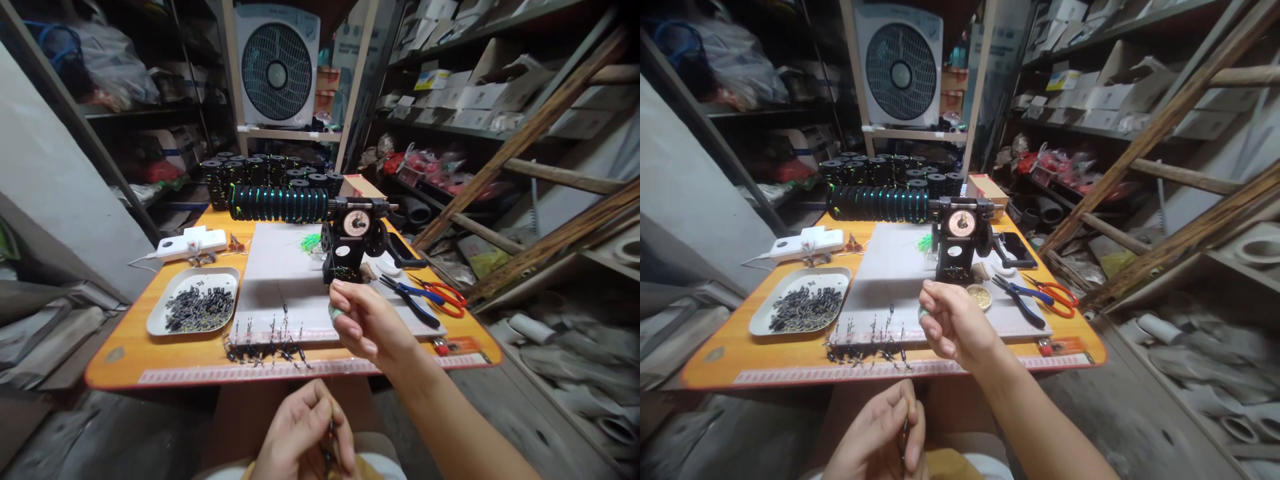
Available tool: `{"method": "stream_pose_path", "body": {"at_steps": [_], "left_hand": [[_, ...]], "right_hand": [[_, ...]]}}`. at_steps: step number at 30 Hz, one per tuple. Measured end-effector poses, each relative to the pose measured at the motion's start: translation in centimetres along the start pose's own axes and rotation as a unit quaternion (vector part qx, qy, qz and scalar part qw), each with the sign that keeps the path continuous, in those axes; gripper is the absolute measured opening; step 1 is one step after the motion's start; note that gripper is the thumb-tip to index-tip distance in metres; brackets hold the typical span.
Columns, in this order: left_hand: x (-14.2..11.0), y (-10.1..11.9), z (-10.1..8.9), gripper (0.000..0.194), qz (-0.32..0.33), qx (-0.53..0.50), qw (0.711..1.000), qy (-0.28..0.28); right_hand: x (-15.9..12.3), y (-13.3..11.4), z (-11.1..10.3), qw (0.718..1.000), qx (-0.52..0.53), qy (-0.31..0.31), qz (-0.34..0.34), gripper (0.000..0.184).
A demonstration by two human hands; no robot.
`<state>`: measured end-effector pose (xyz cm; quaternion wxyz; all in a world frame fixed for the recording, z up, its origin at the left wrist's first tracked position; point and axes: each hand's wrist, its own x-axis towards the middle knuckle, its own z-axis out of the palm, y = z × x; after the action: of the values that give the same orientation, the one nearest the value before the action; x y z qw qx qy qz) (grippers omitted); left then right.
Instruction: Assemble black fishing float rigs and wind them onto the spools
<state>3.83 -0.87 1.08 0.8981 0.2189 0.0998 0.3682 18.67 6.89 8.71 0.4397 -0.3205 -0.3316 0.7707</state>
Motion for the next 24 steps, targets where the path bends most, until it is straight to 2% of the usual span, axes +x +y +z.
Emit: {"method": "stream_pose_path", "body": {"at_steps": [5, 12, 18, 21, 24], "left_hand": [[-0.3, 0.1, 0.0, 0.019, -0.016, -0.007, 1.000, -0.007], [-0.5, -0.4, -1.0, 0.022, -0.012, 0.029, 0.999, 0.004], [-0.6, -0.5, -0.9, 0.022, -0.005, 0.011, 1.000, -0.008], [-0.4, -1.0, -1.1, 0.022, 0.007, -0.018, 1.000, -0.014], [0.0, -1.9, -1.6, 0.025, 0.055, -0.048, 0.997, -0.030]], "right_hand": [[0.0, 0.1, -0.1, 1.000, 0.004, -0.004, 0.000, 0.034], [-0.1, 0.2, 0.0, 1.000, 0.004, -0.006, -0.002, 0.033], [0.0, 0.2, 0.1, 1.000, 0.001, -0.006, -0.003, 0.034], [0.0, 0.2, 0.1, 0.999, -0.044, -0.010, -0.021, 0.032], [-0.3, 0.2, -0.1, 0.986, -0.158, -0.004, -0.050, 0.032]]}}
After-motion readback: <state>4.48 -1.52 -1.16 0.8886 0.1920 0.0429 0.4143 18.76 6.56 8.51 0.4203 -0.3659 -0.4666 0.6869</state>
